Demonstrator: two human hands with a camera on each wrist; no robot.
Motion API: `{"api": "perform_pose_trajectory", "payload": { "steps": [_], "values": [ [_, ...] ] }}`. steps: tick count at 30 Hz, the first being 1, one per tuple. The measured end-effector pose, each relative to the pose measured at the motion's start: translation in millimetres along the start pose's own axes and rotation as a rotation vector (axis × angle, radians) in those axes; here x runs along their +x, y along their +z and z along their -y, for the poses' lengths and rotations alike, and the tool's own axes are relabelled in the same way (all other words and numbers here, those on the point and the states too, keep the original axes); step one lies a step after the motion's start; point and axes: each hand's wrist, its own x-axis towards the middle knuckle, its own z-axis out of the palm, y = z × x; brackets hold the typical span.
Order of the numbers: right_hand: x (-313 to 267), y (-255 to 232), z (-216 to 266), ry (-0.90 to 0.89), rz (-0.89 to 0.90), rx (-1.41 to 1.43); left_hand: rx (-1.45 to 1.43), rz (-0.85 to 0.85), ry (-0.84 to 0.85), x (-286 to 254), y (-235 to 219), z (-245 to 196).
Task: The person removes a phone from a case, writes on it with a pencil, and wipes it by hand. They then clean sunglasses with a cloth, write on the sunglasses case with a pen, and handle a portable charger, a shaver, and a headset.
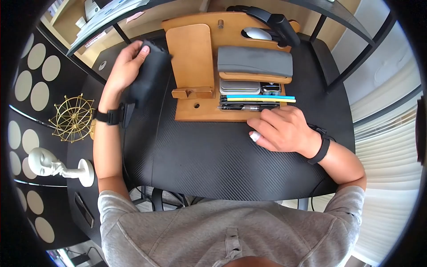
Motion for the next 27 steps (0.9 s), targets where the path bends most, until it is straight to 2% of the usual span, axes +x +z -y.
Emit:
{"api": "perform_pose_trajectory", "payload": {
  "steps": [4, 8, 10, 13, 16, 19, 22, 23, 27],
  "values": [
    [1, -2, 0, -0.002, 0.010, 0.000, 0.188, 0.150, -0.128, 5, -12, 35],
    [0, -1, -1, 0.005, 0.007, 0.008, 0.330, 0.417, -0.299, 2, -11, 25],
    [0, 0, -1, 0.003, 0.010, 0.009, 0.424, 0.417, -0.213, -8, 0, 26],
    [0, -2, -1, 0.002, 0.015, 0.007, 0.568, 0.574, -0.250, -7, 8, 5],
    [1, -2, 0, 0.002, 0.018, 0.006, 0.549, 0.559, -0.071, -10, 6, 9],
    [1, -2, -1, 0.003, 0.022, 0.007, 0.779, 0.326, 0.317, -22, 6, -3],
    [1, -1, -1, 0.003, 0.023, 0.008, 0.646, 0.339, 0.231, -27, 18, -74],
    [0, -1, -1, 0.002, 0.022, 0.007, 0.555, 0.336, 0.250, -30, 24, -86],
    [0, 0, 0, -0.002, 0.028, 0.008, 0.661, 0.461, 0.440, -39, 43, -92]
  ]
}}
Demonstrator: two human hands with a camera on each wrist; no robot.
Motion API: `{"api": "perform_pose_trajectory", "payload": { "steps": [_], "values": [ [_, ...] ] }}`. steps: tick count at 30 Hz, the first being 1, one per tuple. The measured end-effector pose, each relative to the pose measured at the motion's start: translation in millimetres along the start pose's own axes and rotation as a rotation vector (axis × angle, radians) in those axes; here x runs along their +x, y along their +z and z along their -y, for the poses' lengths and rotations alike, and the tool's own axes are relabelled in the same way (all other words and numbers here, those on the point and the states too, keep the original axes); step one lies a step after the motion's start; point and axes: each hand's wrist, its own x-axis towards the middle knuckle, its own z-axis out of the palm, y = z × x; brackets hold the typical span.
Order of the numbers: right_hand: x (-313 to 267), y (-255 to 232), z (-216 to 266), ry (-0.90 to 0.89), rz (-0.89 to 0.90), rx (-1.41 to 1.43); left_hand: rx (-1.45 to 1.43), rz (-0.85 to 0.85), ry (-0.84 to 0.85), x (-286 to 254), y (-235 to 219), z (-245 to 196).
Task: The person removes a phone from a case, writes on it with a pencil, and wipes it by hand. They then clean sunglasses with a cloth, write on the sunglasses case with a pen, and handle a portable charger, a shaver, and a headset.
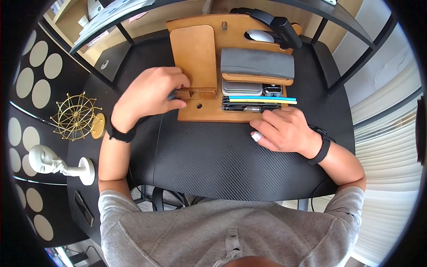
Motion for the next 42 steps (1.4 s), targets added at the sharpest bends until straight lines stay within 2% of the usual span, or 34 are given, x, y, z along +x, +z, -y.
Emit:
{"api": "perform_pose_trajectory", "payload": {
  "steps": [3, 6, 9, 10, 11, 14, 17, 18, 21, 22, 25, 28, 31, 33, 39, 41, 42],
  "values": [
    [0, -1, 0, 0.001, 0.002, -0.003, 0.007, 0.032, 0.029, 2, 8, 9],
    [-1, -1, 0, -0.005, -0.011, -0.007, -0.132, 0.076, 0.087, 1, 0, 14],
    [-1, -1, -1, 0.000, 0.003, -0.014, -0.318, 0.034, 0.069, -2, -16, 9],
    [-1, -1, -1, 0.005, 0.004, -0.011, -0.375, -0.106, 0.082, -4, -10, 13],
    [-1, -1, -1, 0.007, 0.006, -0.009, -0.236, -0.222, 0.090, -4, -11, 15],
    [-1, 0, -1, 0.010, 0.007, 0.002, -0.221, -0.534, -0.033, -1, 0, 26],
    [0, -1, -1, 0.013, 0.003, 0.003, -0.541, -0.439, -0.290, -5, 7, 37],
    [0, -1, 0, 0.013, 0.000, 0.004, -0.561, -0.366, -0.283, -7, 10, 44],
    [0, -1, 0, 0.010, 0.015, 0.001, -0.983, -0.203, -0.279, -3, 20, 50],
    [0, -1, -1, 0.007, 0.016, 0.001, -0.983, -0.196, -0.226, -1, 24, 54],
    [0, -1, -1, 0.001, 0.013, 0.003, -0.903, -0.228, -0.241, 0, 24, 55],
    [-1, 0, -2, 0.002, 0.004, 0.006, -0.920, -0.301, -0.127, -5, 12, 46],
    [-1, 1, -2, 0.003, 0.007, 0.004, -0.969, -0.437, -0.012, -12, 4, 49],
    [0, 0, -1, 0.003, 0.012, 0.001, -1.046, -0.606, -0.004, -21, 3, 47],
    [0, 1, -1, 0.012, 0.020, -0.006, -0.774, -1.026, 0.069, -23, 2, 39],
    [0, 1, -1, 0.012, 0.021, -0.006, -0.696, -1.130, 0.083, -17, 1, 32],
    [0, 1, -1, 0.012, 0.020, -0.006, -0.712, -1.104, 0.056, -20, 2, 34]
  ]
}}
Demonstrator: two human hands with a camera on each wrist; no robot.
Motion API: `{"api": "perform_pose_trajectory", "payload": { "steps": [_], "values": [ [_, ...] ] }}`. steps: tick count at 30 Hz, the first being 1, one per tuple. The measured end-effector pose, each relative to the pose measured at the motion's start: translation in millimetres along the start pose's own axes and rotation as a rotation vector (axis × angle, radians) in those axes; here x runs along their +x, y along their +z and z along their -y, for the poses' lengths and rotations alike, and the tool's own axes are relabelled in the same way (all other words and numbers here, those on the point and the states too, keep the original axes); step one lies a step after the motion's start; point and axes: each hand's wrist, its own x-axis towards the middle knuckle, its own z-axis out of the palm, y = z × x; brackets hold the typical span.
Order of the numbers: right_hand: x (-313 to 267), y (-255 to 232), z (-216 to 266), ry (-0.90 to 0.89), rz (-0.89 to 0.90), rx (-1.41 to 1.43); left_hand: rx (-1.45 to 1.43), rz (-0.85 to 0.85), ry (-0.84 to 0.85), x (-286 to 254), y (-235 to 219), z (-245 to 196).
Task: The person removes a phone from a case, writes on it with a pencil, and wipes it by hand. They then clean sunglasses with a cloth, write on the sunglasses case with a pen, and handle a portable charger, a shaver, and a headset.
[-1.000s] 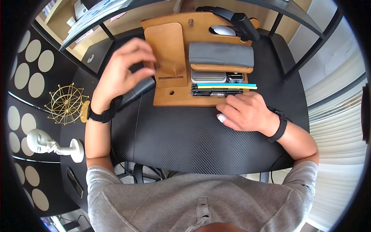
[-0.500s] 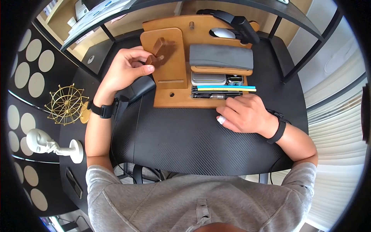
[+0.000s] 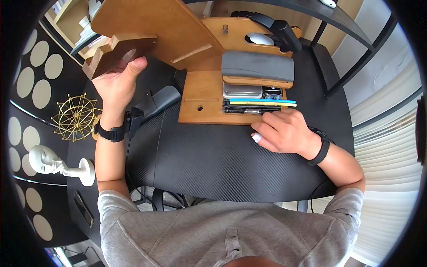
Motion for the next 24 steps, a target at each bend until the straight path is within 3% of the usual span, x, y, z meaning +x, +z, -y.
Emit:
{"api": "perform_pose_trajectory", "payload": {
  "steps": [2, 10, 16, 20, 24],
  "values": [
    [0, 0, -1, -0.003, 0.000, 0.003, 0.005, 0.029, -0.073, -5, -8, 2],
    [-1, -1, 0, -0.005, 0.000, -0.003, -0.032, 0.010, 0.007, -6, 9, 3],
    [-1, 1, 0, -0.005, -0.004, 0.001, 0.231, -0.093, -0.255, -13, 6, 4],
    [0, 0, 0, -0.005, 0.000, 0.004, 0.094, -0.092, -0.162, -9, 16, 4],
    [0, 0, 0, 0.001, 0.005, 0.003, -0.091, 0.040, -0.264, -2, 20, 3]
  ]
}}
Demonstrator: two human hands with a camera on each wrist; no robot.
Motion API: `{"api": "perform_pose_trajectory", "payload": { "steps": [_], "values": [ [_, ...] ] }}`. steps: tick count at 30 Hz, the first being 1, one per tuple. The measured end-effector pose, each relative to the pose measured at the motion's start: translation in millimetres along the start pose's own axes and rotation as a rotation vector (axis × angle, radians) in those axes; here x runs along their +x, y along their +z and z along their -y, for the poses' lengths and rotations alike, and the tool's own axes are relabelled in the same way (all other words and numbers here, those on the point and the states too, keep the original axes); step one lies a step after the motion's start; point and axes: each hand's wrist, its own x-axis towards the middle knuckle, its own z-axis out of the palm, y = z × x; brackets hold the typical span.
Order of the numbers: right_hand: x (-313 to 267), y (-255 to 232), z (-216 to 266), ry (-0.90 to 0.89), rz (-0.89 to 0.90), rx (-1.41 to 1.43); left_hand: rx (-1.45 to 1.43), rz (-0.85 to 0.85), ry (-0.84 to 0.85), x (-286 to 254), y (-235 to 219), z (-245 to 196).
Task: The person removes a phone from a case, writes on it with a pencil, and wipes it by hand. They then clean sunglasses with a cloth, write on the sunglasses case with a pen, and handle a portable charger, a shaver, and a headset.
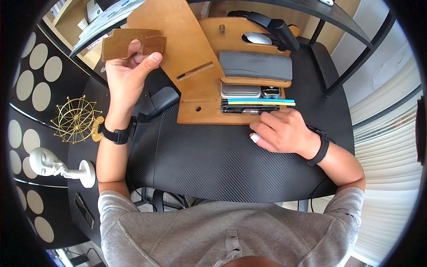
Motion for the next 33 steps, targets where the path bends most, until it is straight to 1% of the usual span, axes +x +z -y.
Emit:
{"api": "perform_pose_trajectory", "payload": {
  "steps": [2, 5, 8, 9, 12, 15, 16, 18, 20, 21, 22, 24, 27, 28, 30, 33],
  "values": [
    [0, -1, 0, -0.001, -0.002, -0.001, -0.060, 0.008, -0.040, 0, 1, 2],
    [-1, 0, 0, 0.005, -0.011, 0.001, -0.100, 0.168, -0.257, 1, -9, 3],
    [0, 0, 0, 0.008, -0.029, -0.005, -0.355, 0.305, -0.438, -3, -3, 4],
    [1, 0, 0, 0.008, -0.036, -0.009, -0.333, 0.343, -0.480, -5, -1, 5],
    [-2, 1, 0, 0.005, -0.027, -0.050, -0.296, 0.412, -0.517, -13, 10, 8],
    [-1, 0, 1, -0.014, -0.052, -0.036, -0.256, 0.443, -0.579, -17, 19, 6],
    [0, -1, 2, -0.023, -0.048, -0.028, -0.286, 0.435, -0.609, -22, 19, 7],
    [1, -3, 2, -0.043, -0.040, -0.018, -0.300, 0.507, -0.634, -25, 26, 0],
    [0, -4, 2, -0.087, 0.007, -0.067, -0.338, 0.564, -0.669, -30, 37, -11],
    [0, -4, 3, -0.112, 0.030, -0.089, -0.353, 0.621, -0.682, -33, 39, -10],
    [0, -5, 3, -0.118, 0.067, -0.086, -0.365, 0.639, -0.715, -38, 44, -9],
    [-2, -5, 2, -0.141, 0.015, -0.071, -0.396, 0.695, -0.778, -44, 46, -5],
    [-2, -3, 1, -0.173, -0.103, -0.056, -0.338, 0.728, -0.694, -41, 48, -6],
    [-2, -3, 0, -0.183, -0.150, -0.052, -0.364, 0.676, -0.697, -40, 48, -4],
    [-4, 0, 0, -0.198, -0.153, -0.062, -0.415, 0.573, -0.703, -40, 45, 2],
    [-4, 0, -1, -0.212, -0.167, -0.074, -0.307, 0.580, -0.649, -27, 40, 3]
  ]
}}
